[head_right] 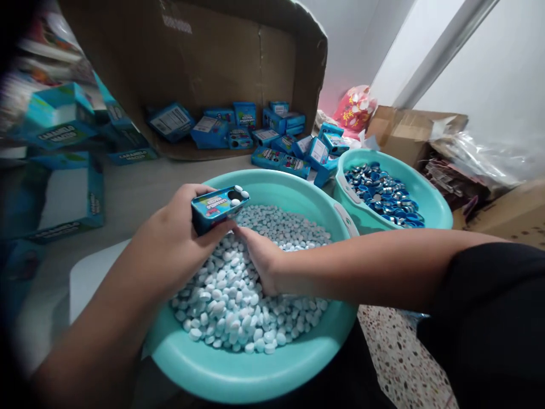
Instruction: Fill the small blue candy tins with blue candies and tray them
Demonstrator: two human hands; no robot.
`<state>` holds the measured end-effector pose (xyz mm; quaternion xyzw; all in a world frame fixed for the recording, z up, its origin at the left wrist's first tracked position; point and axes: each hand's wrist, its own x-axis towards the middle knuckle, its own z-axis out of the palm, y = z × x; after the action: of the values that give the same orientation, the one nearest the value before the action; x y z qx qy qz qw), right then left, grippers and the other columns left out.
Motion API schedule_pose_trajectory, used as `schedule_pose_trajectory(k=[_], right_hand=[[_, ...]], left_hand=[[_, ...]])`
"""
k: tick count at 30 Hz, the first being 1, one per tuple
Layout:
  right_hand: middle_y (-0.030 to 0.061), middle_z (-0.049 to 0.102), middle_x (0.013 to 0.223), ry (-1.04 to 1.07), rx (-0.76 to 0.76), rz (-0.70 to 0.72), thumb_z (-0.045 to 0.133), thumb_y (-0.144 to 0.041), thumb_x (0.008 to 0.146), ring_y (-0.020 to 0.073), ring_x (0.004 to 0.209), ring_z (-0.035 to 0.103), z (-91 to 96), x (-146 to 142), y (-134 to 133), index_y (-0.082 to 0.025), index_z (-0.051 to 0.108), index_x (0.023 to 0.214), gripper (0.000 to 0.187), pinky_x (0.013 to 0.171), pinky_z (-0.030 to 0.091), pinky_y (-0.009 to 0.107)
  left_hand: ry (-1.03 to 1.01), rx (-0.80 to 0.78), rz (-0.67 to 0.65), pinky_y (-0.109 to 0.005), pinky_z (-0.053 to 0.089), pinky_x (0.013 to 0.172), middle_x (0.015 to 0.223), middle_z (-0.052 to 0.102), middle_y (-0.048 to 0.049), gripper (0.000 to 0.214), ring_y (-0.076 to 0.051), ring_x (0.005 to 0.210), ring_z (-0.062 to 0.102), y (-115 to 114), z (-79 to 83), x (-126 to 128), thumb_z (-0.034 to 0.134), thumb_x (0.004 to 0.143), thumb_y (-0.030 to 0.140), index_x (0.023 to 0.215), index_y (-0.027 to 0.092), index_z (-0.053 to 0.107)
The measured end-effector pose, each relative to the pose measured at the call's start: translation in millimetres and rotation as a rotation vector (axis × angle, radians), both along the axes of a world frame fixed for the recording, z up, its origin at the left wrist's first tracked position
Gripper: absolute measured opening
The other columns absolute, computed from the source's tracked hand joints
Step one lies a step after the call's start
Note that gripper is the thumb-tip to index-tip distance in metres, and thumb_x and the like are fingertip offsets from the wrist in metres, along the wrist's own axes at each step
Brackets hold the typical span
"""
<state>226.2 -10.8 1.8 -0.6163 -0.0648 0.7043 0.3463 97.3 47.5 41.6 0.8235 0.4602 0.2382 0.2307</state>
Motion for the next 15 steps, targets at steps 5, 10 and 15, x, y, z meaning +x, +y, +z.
schedule_pose_trajectory(k=[5,10,15], right_hand=[[0.0085,0.076,0.091,0.071,-0.069,-0.019,0.051,-0.071,0.084,0.0263,0.087,0.073,8.6,-3,4,-0.021,0.073,0.104,0.058,0.093,0.055,0.049],[0.0086,0.075,0.082,0.111,-0.05,-0.075,0.054,-0.06,0.086,0.0258,0.078,0.073,25.0,-4,6,-0.019,0.071,0.1,0.046,0.084,0.059,0.048],[0.0059,0.072,0.075,0.296,0.232,-0.175,0.052,-0.037,0.091,0.0204,0.069,0.07,40.0,13,12,-0.017,0.067,0.1,0.026,0.068,0.06,0.036]], left_hand=[[-0.008,-0.038,0.0,-0.037,0.054,0.08,0.114,0.069,-0.0076,0.041,-0.031,0.103,0.067,0,-0.6,-1,0.062,0.088,0.035,0.126,0.027,0.048],[-0.106,-0.065,0.082,-0.032,0.052,0.07,0.107,0.07,-0.0052,0.044,-0.029,0.092,0.068,-1,1.6,-5,0.067,0.084,0.043,0.123,0.028,0.052],[-0.263,-0.203,0.128,-0.034,0.054,0.07,0.105,0.071,-0.0037,0.051,-0.024,0.081,0.068,3,0.0,-7,0.068,0.082,0.051,0.126,0.029,0.053]])
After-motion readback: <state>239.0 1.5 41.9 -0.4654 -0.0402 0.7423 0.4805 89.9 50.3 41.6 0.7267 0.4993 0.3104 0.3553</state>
